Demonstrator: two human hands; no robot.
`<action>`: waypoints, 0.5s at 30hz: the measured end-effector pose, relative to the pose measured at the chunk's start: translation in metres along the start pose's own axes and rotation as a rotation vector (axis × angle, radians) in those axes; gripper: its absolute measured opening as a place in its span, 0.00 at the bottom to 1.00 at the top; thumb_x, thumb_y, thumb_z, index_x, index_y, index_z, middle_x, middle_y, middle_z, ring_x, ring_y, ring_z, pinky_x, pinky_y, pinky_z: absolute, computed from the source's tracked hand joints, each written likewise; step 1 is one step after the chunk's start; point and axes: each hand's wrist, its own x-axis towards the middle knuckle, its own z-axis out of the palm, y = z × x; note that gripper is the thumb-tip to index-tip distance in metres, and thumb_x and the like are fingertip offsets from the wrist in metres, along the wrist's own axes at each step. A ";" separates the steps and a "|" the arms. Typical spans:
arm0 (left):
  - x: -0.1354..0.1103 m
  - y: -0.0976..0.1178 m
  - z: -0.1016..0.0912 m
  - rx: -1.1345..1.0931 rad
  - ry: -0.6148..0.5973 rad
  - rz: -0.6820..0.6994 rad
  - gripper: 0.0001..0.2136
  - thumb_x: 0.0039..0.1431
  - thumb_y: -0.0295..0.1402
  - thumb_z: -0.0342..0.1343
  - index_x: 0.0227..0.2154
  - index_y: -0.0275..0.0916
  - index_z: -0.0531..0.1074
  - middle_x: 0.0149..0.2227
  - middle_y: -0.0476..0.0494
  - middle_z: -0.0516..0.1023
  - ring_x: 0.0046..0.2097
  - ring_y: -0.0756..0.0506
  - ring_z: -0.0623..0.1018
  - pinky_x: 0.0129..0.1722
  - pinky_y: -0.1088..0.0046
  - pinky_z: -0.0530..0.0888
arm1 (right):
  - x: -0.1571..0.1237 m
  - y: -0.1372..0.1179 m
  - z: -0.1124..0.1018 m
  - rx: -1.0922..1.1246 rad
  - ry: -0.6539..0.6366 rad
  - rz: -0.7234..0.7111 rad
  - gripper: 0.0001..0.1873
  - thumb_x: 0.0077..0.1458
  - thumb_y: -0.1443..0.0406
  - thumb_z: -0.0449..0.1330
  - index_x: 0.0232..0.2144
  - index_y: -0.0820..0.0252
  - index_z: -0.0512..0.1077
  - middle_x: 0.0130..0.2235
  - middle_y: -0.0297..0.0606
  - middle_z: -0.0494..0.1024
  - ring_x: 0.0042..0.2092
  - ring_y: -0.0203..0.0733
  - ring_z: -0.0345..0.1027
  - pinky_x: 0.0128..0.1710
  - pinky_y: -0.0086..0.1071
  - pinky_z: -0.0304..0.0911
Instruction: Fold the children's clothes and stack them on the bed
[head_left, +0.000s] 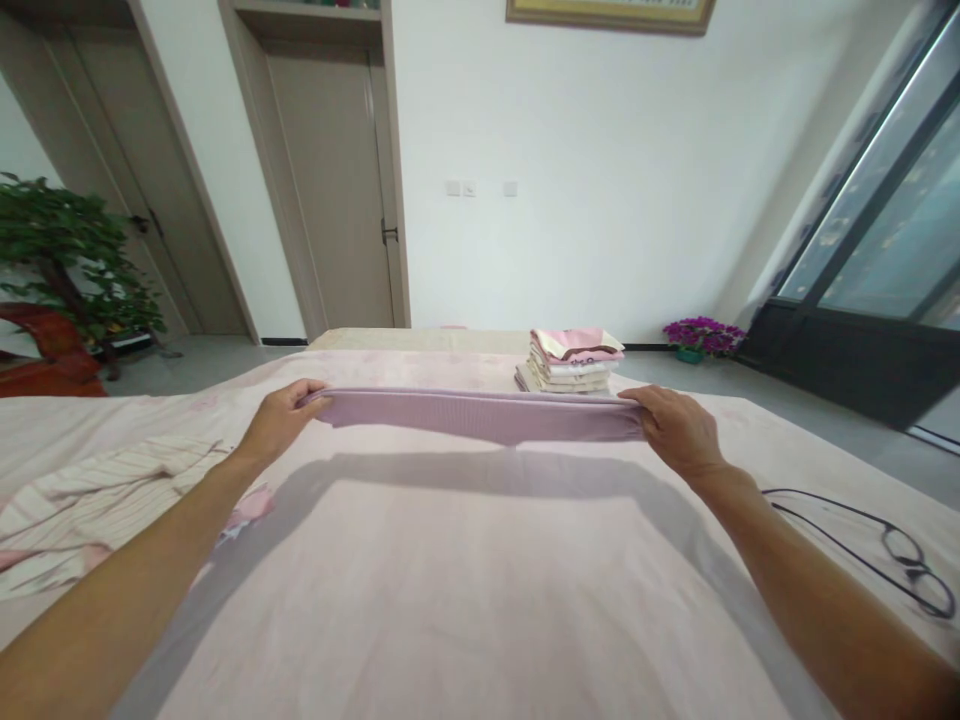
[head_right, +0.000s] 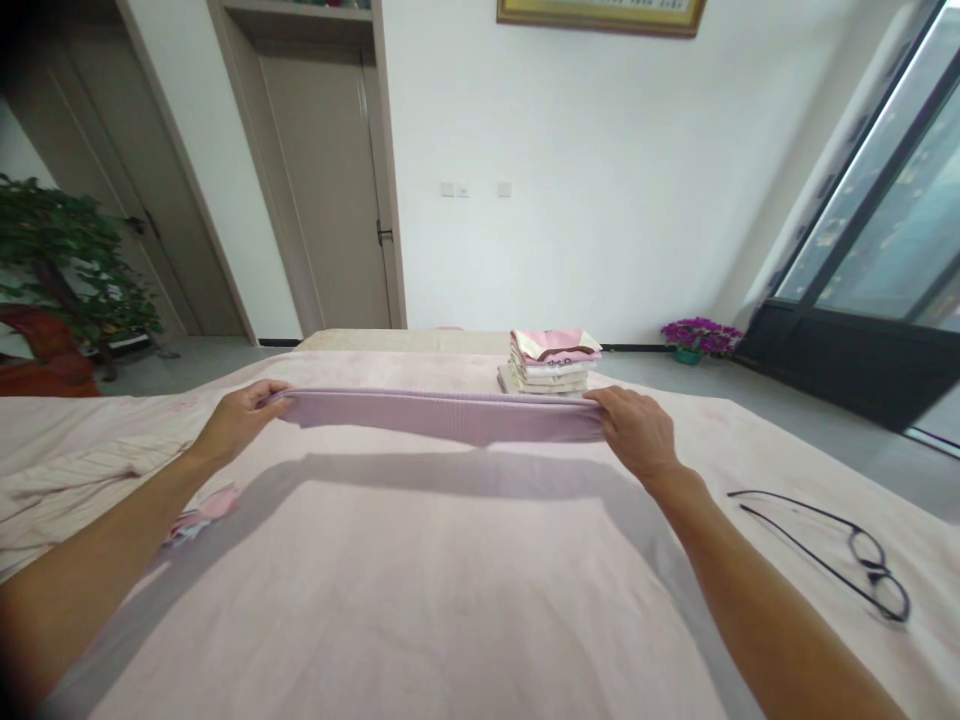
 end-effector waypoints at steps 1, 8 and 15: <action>-0.002 -0.001 -0.001 0.029 0.041 0.047 0.20 0.56 0.49 0.52 0.41 0.39 0.75 0.40 0.45 0.81 0.42 0.44 0.77 0.44 0.71 0.73 | -0.004 0.002 0.001 0.022 0.056 -0.023 0.21 0.57 0.69 0.50 0.49 0.55 0.74 0.48 0.42 0.78 0.49 0.50 0.70 0.50 0.42 0.61; -0.078 -0.040 0.031 0.146 -0.264 0.472 0.08 0.61 0.35 0.51 0.36 0.42 0.75 0.44 0.44 0.80 0.49 0.44 0.77 0.55 0.65 0.70 | -0.099 0.022 0.046 0.216 -0.180 -0.218 0.22 0.53 0.71 0.52 0.46 0.50 0.77 0.49 0.36 0.79 0.51 0.46 0.72 0.53 0.43 0.66; -0.089 -0.028 0.037 0.265 -0.321 0.386 0.19 0.50 0.22 0.45 0.40 0.43 0.75 0.47 0.47 0.80 0.53 0.43 0.75 0.59 0.62 0.67 | -0.106 0.019 0.042 0.199 -0.205 -0.063 0.24 0.48 0.73 0.51 0.44 0.53 0.77 0.48 0.35 0.80 0.50 0.46 0.73 0.56 0.45 0.65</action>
